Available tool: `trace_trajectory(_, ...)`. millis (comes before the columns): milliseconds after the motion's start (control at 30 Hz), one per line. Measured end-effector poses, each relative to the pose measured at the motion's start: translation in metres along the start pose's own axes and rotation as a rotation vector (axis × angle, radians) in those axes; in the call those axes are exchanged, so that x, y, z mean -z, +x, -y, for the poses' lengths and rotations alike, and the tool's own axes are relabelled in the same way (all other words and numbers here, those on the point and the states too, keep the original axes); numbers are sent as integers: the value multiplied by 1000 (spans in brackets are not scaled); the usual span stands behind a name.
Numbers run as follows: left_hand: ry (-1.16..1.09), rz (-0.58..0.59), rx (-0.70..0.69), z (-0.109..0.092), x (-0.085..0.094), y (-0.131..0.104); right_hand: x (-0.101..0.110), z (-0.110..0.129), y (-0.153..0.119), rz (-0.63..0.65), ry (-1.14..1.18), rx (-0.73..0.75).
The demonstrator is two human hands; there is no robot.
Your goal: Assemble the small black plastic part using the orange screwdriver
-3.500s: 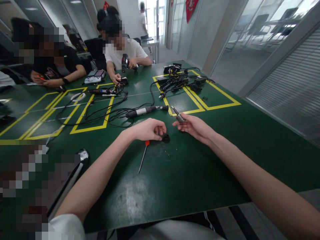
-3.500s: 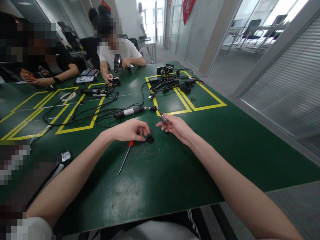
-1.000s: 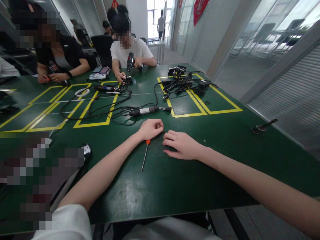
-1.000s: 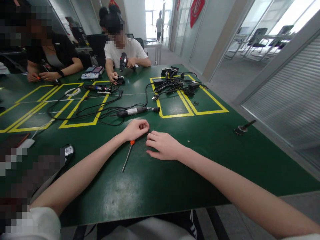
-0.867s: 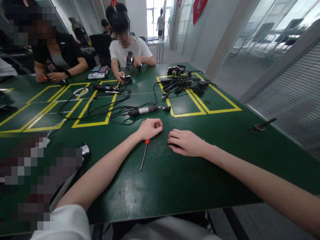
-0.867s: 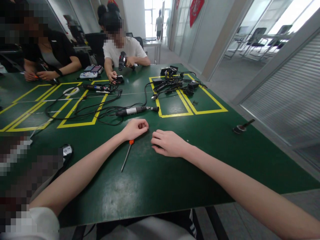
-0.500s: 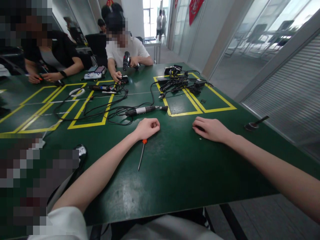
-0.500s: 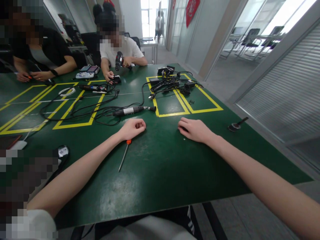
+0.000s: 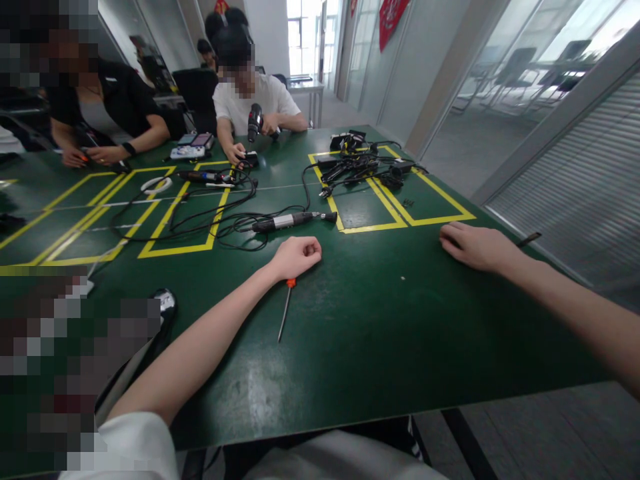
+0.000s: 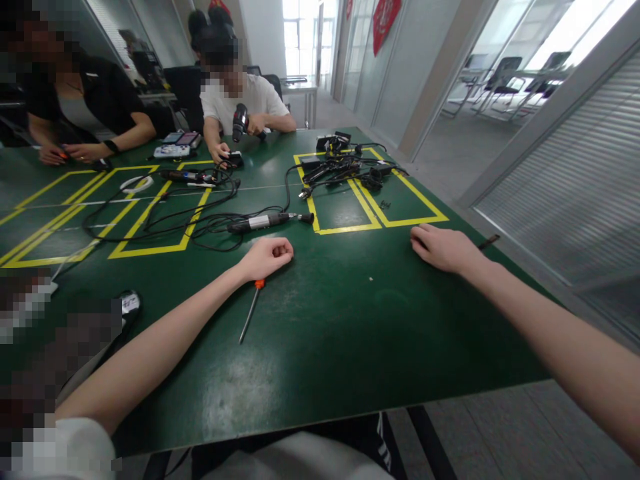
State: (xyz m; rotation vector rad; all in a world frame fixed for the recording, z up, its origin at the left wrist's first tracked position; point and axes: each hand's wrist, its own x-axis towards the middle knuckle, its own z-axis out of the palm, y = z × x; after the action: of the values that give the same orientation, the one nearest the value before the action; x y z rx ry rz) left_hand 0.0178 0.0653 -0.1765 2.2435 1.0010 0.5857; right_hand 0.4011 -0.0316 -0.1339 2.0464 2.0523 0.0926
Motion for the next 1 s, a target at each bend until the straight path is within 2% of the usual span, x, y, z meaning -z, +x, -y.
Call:
trace_trajectory(200, -1, 1, 3, 0, 0, -1, -2, -4, -1, 40, -44, -53)
trace_trajectory(367, 3, 6, 12, -2, 1, -1, -4, -19, 4, 49, -16, -55)
trace_trajectory(533, -1, 9, 16, -3, 2, -1, 9, -40, 4, 129, 108, 14)
trace_trajectory(667, -7, 9, 16, -2, 2, -1, 23, -46, 4, 138, 99, 54)
trace_trajectory(767, -6, 5, 15, -2, 2, -1, 38, -51, -1, 72, 100, 42)
trace_trajectory(900, -2, 6, 13, -2, 1, -2, 64, -68, -17, -158, 85, -138)
trace_trajectory(1000, -7, 9, 11, -2, 1, -2, 69, -79, -31, -263, 136, -267)
